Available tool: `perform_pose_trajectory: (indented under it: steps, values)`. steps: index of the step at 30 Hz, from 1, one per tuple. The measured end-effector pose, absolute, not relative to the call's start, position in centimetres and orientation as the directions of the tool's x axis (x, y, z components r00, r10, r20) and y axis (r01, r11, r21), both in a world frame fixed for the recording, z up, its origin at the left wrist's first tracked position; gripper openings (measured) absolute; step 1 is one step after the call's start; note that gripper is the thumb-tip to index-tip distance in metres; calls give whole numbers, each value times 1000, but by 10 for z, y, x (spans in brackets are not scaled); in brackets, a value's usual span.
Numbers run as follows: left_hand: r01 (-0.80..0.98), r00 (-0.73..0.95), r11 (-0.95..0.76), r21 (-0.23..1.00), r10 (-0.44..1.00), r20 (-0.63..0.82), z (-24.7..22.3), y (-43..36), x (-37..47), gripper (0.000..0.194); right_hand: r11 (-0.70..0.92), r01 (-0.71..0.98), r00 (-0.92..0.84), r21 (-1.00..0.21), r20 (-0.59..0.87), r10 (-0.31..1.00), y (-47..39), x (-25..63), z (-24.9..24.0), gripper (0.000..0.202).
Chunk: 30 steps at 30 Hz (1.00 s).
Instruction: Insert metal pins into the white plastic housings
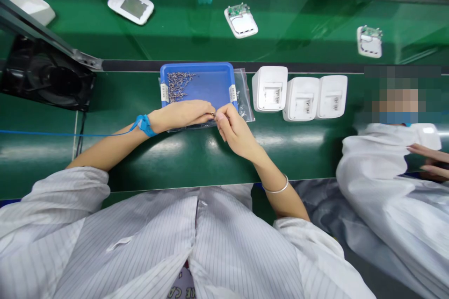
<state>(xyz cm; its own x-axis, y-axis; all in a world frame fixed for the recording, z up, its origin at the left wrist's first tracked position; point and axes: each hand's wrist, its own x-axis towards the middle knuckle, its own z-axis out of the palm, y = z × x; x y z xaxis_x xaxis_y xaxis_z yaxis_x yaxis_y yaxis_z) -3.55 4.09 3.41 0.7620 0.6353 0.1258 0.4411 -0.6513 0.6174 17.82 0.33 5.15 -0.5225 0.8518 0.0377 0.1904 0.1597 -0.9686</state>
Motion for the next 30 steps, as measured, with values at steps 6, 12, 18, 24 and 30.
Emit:
perform_pose_trajectory:
  steps: [6,12,18,24,30]
  values:
    - [443,672,-584,680,718,179,40,35,-41,25,302,73,-413,-951,247,876,13,189,53,26]
    - [207,588,-691,692,654,477,39,30,-32,38,279,85,-440,-957,215,872,7,183,49,22]
    - [198,525,-746,636,628,574,41,26,-29,26,335,202,-455,-920,214,864,2,176,42,26]
    - [156,533,-688,709,663,526,46,28,-32,24,488,237,-466,-840,342,816,3,177,43,21]
    - [96,537,-708,700,629,563,48,26,-31,26,602,198,-492,-773,453,743,1,178,46,10]
